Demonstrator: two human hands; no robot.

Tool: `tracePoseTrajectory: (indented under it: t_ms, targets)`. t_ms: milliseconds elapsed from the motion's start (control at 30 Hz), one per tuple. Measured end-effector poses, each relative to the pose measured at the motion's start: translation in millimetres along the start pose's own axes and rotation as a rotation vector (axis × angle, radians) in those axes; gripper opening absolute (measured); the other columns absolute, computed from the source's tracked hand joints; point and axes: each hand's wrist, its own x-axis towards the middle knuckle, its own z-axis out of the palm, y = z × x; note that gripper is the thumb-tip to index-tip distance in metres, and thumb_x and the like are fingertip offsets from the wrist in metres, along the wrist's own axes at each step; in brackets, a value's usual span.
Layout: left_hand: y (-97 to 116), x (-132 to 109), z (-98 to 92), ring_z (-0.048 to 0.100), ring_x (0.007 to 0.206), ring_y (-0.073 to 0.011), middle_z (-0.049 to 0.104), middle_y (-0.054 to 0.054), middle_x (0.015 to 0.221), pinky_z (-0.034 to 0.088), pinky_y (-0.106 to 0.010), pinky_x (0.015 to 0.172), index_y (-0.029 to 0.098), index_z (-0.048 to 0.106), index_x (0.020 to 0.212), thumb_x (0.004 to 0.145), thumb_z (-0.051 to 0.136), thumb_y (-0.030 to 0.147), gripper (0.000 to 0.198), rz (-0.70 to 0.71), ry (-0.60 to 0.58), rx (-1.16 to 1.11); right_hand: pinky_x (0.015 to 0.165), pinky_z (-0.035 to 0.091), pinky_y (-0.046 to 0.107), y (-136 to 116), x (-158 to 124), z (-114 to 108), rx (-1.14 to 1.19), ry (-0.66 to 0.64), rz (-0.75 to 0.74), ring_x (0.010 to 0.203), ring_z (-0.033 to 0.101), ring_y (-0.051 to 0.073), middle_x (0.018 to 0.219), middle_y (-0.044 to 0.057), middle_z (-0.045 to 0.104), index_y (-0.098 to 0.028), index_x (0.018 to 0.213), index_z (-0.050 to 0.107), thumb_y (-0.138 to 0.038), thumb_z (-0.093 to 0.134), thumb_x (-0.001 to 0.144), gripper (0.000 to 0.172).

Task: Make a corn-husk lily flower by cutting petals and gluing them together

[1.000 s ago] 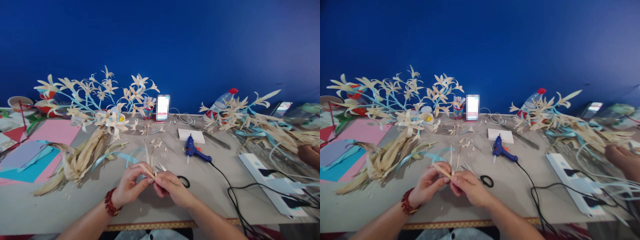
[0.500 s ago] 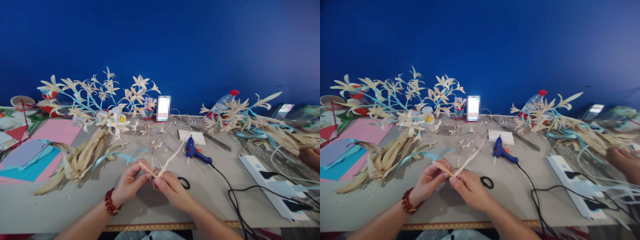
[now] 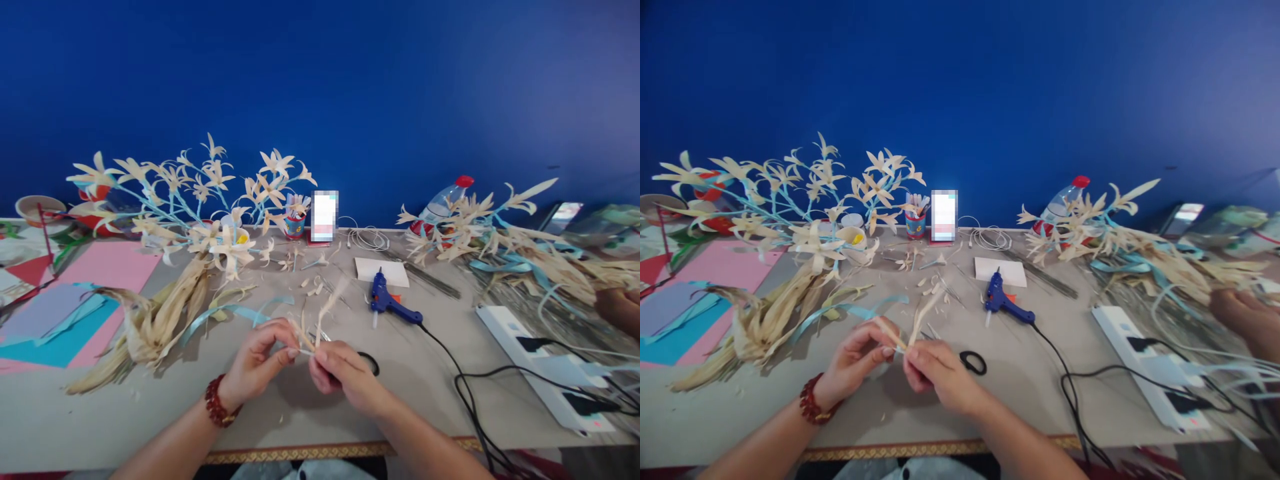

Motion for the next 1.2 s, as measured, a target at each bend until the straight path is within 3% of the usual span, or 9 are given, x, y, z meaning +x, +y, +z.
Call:
tracePoseTrajectory:
  t_ms: [100,267,400,600,800,867,933,1100,1200]
  targets:
    - [-1.4,0.5,-1.5,0.056,0.071,-0.0146,0.061,-0.003,0.071,0.046,-0.027,0.068,0.016,0.062,0.078,0.088,0.059,0.023,0.012,-0.053,-0.006,-0.048,0.041,0.018,0.023,0.0,0.5,-1.6,0.095,-0.048,0.036,0.041,0.025,0.008,0.049,-0.006,0.035,-0.020,0.060,0.040,-0.055,0.039,0.093,0.048]
    - [3.0,2.0,-0.7,0.055,0.100,-0.0238,0.059,-0.011,0.103,0.045,-0.039,0.088,0.018,0.060,0.100,0.086,0.060,0.032,0.020,0.016,-0.091,-0.008,0.056,0.030,0.025,-7.1,-1.7,-0.9,-0.508,0.101,-0.106,0.055,0.039,0.011,0.058,-0.003,0.043,-0.019,0.065,0.046,-0.048,0.030,0.099,0.048]
    - [4.1,0.4,3.2,0.055,0.099,-0.0214,0.059,-0.008,0.100,0.043,-0.037,0.091,0.020,0.060,0.098,0.087,0.059,0.021,0.011,0.084,-0.070,0.158,0.057,0.029,0.026,-9.8,-2.4,2.6,-0.657,0.113,-0.102,0.058,0.040,0.012,0.062,-0.003,0.044,-0.019,0.069,0.045,-0.045,0.029,0.100,0.043]
    - [2.3,1.2,4.2,0.057,0.087,-0.0188,0.060,-0.005,0.083,0.039,-0.046,0.100,0.019,0.061,0.085,0.089,0.056,0.024,0.008,0.107,-0.090,0.071,0.053,0.030,0.024,-7.2,-0.3,3.6,-0.289,0.005,-0.050,0.052,0.038,0.010,0.055,-0.003,0.042,-0.018,0.060,0.044,-0.052,0.033,0.098,0.052]
    - [6.0,6.2,0.8,0.059,0.085,-0.0196,0.063,-0.006,0.079,0.042,-0.044,0.095,0.018,0.063,0.080,0.088,0.059,0.030,0.015,0.078,-0.079,-0.007,0.038,0.012,0.021,1.3,0.6,0.8,0.342,-0.134,0.151,0.038,0.018,0.006,0.044,-0.009,0.030,-0.019,0.059,0.042,-0.050,0.048,0.090,0.044]
    - [6.0,6.5,0.1,0.059,0.086,-0.0207,0.064,-0.006,0.079,0.045,-0.041,0.090,0.018,0.063,0.078,0.087,0.060,0.030,0.015,0.062,-0.069,-0.010,0.038,0.011,0.021,1.5,0.5,0.3,0.391,-0.148,0.175,0.037,0.015,0.006,0.044,-0.010,0.026,-0.020,0.059,0.041,-0.052,0.047,0.090,0.045]
    - [4.2,5.8,0.1,0.059,0.089,-0.0215,0.065,-0.007,0.081,0.046,-0.038,0.086,0.018,0.063,0.078,0.086,0.061,0.029,0.014,0.051,-0.051,-0.017,0.039,0.016,0.021,-1.3,-0.2,0.7,0.206,-0.090,0.122,0.040,0.021,0.007,0.048,-0.008,0.031,-0.019,0.060,0.042,-0.054,0.040,0.092,0.047]
    - [-3.2,3.5,2.2,0.059,0.088,-0.0199,0.063,-0.006,0.083,0.044,-0.040,0.088,0.018,0.064,0.084,0.086,0.061,0.023,0.007,0.095,-0.039,-0.020,0.062,0.033,0.025,-13.7,-3.2,6.4,-0.591,0.086,-0.124,0.065,0.047,0.014,0.071,0.001,0.052,-0.018,0.074,0.051,-0.046,0.031,0.099,0.042]
    - [-3.7,3.9,3.0,0.059,0.087,-0.0196,0.063,-0.005,0.083,0.044,-0.040,0.088,0.018,0.064,0.083,0.086,0.061,0.020,0.005,0.130,-0.044,-0.013,0.064,0.032,0.026,-15.5,-3.9,8.0,-0.702,0.094,-0.127,0.065,0.048,0.013,0.070,0.000,0.053,-0.019,0.076,0.050,-0.043,0.027,0.101,0.042]
